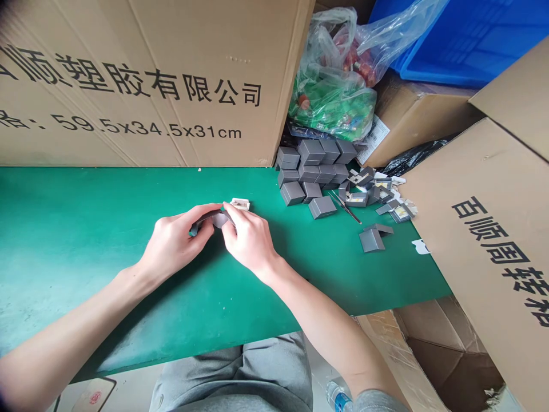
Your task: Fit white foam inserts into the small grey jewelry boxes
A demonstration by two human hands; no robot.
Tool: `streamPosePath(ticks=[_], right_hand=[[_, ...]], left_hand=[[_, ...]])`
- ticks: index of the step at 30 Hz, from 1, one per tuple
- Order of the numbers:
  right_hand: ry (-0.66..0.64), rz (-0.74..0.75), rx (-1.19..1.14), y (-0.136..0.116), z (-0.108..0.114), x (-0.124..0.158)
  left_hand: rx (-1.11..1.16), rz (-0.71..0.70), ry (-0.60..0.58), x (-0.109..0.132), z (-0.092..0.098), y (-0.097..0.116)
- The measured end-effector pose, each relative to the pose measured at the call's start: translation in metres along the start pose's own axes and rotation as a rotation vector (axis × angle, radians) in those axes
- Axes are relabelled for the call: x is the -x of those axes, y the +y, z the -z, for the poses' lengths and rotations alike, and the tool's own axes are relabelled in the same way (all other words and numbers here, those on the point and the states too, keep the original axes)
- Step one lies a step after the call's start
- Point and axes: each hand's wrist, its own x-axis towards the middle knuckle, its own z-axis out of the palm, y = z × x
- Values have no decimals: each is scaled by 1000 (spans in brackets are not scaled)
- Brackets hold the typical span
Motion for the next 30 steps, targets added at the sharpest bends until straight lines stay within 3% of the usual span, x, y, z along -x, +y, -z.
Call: streamPosePath(ticks=[23, 30], right_hand=[[77, 12, -22, -6, 0, 0], [20, -11, -10, -4, -1, 0]], left_hand=[[-35, 24, 57, 0, 1, 1], [-17, -48, 73, -1, -2, -3]])
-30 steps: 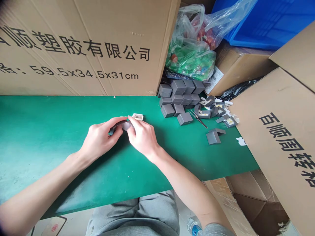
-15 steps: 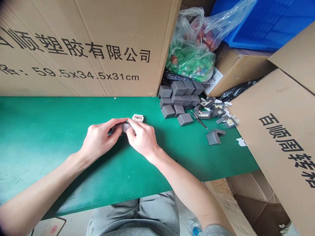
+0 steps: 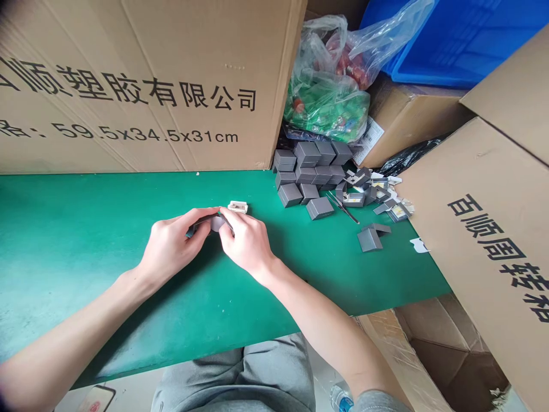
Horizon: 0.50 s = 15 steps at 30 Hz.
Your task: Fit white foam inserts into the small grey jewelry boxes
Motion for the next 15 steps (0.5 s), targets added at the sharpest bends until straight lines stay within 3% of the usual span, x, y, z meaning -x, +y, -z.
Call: streamPosePath(ticks=[10, 15], right_hand=[[-38, -114, -26, -7, 4, 0], [-13, -132, -100, -7, 4, -1]], left_hand=[[-25, -94, 107, 2, -5, -4], [-31, -90, 95, 1, -3, -3]])
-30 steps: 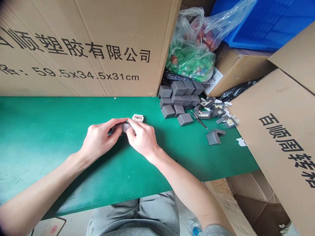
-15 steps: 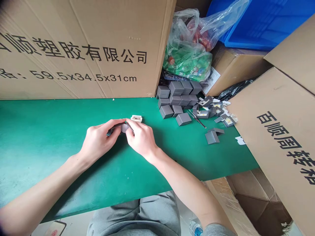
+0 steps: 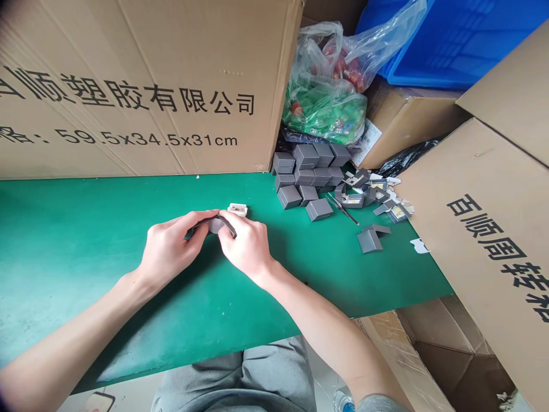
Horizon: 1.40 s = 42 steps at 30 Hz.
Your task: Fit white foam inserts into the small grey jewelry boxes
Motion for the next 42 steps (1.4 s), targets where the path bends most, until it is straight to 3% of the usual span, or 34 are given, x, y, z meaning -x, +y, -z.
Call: streamPosePath(ticks=[8, 14, 19, 24, 32, 36, 42], right_hand=[[-3, 110, -3, 8, -8, -2], [22, 96, -3, 9, -7, -3], [20, 36, 5, 7, -6, -4], [25, 72, -33, 6, -6, -5], [134, 55, -149, 16, 16, -19], [66, 57, -74, 31, 17, -24], [-204, 172, -11, 37, 16, -24]], left_hand=[[19, 76, -15, -1, 1, -1], [40, 112, -78, -1, 2, 2], [35, 147, -48, 0, 1, 3], [24, 158, -53, -1, 0, -1], [22, 416, -6, -21, 23, -14], [3, 461, -6, -24, 30, -23], [-17, 442, -48, -24, 32, -30]])
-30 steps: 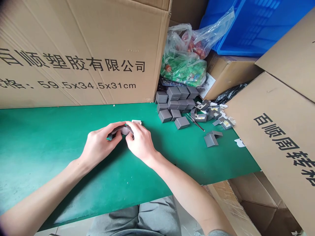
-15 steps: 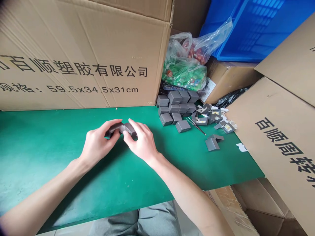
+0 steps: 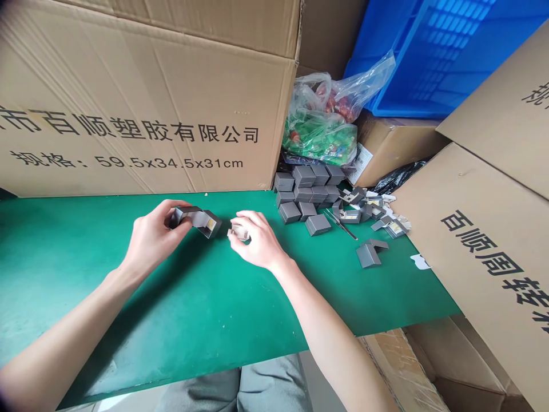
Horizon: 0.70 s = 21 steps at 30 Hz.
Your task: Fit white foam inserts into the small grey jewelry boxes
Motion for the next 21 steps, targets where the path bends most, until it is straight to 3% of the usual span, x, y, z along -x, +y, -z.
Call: streamPosePath(ticks=[4, 21], right_hand=[[-114, 5, 59, 2, -2, 2], [-30, -61, -50, 1, 0, 1]], left_hand=[[-35, -18, -49, -1, 1, 1], [19, -43, -220, -2, -1, -1]])
